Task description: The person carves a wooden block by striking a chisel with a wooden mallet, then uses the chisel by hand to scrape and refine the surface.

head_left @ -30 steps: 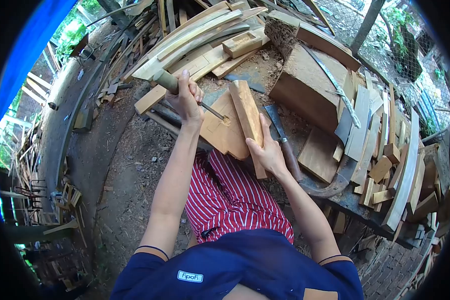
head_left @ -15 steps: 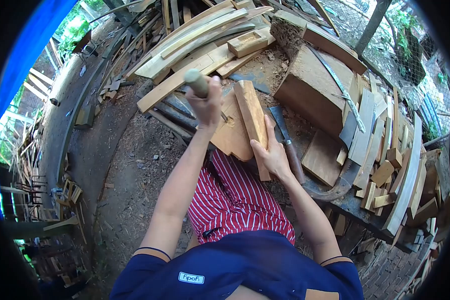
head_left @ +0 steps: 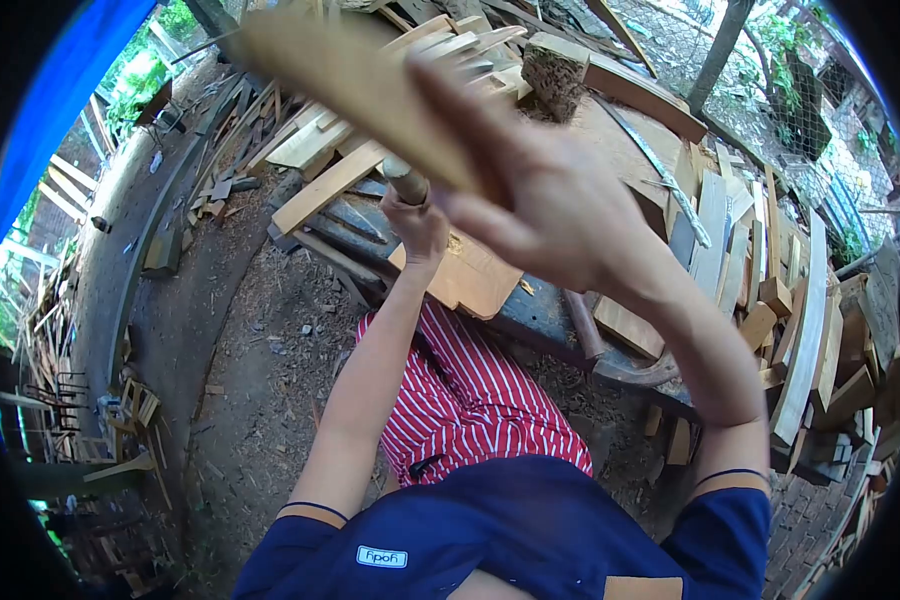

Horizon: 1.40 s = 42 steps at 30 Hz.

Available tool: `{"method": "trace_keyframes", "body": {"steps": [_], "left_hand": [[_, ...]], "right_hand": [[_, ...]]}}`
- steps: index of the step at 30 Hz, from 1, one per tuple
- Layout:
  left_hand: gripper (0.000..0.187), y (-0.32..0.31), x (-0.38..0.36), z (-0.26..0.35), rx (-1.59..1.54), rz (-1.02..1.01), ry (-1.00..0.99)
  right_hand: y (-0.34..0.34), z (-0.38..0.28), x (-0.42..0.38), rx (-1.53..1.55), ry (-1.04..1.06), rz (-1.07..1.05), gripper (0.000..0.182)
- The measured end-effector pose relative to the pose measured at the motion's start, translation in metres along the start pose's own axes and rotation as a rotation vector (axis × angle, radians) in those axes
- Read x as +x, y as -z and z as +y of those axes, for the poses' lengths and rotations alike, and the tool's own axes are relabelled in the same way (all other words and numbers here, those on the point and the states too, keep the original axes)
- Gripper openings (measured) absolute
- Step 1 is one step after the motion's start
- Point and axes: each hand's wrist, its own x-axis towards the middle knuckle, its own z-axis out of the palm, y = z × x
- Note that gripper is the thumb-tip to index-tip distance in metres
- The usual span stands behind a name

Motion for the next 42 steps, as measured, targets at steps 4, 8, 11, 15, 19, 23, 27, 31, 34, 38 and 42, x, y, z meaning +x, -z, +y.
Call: {"method": "trace_keyframes", "body": {"steps": [4,8,11,15,19,23,27,31,34,38,42], "left_hand": [[0.011,-0.002,-0.004,0.02,-0.102,-0.027,0.144],[0.009,0.017,0.0,0.018,-0.093,-0.007,0.22],[0.008,0.011,0.0,0.015,-0.187,0.016,0.255],[0.008,-0.004,0.0,0.009,-0.344,0.072,0.311],[0.018,0.016,0.014,0.025,-0.307,0.065,0.438],[0.021,0.027,0.025,0.012,-0.333,0.195,0.492],[0.026,0.045,0.032,-0.005,-0.315,0.438,0.567],[0.031,0.057,0.034,-0.016,-0.309,0.636,0.621],[0.036,0.052,0.033,0.008,-0.406,0.545,0.566],[0.04,0.041,0.033,0.029,-0.393,0.303,0.429],[0.044,0.019,0.015,0.037,-0.325,0.123,0.358]], "right_hand": [[0.006,-0.007,0.009,-0.346,-0.156,-0.305,0.078],[0.009,-0.019,0.005,-0.018,0.067,0.093,0.077],[-0.011,-0.015,0.003,-0.227,-0.051,-0.226,0.08],[-0.031,0.011,-0.012,-0.021,-0.174,-0.218,0.08],[-0.068,0.048,-0.047,0.386,-0.358,-0.055,0.084],[-0.115,0.087,-0.092,0.319,-0.705,-0.191,0.087],[-0.149,0.101,-0.125,0.169,-0.666,-0.194,0.088],[-0.156,0.099,-0.126,0.06,-0.708,-0.282,0.089],[-0.149,0.091,-0.12,0.035,-0.752,-0.307,0.09],[-0.154,0.095,-0.125,0.04,-0.725,-0.285,0.09],[-0.156,0.096,-0.126,0.02,-0.708,-0.256,0.09]]}}
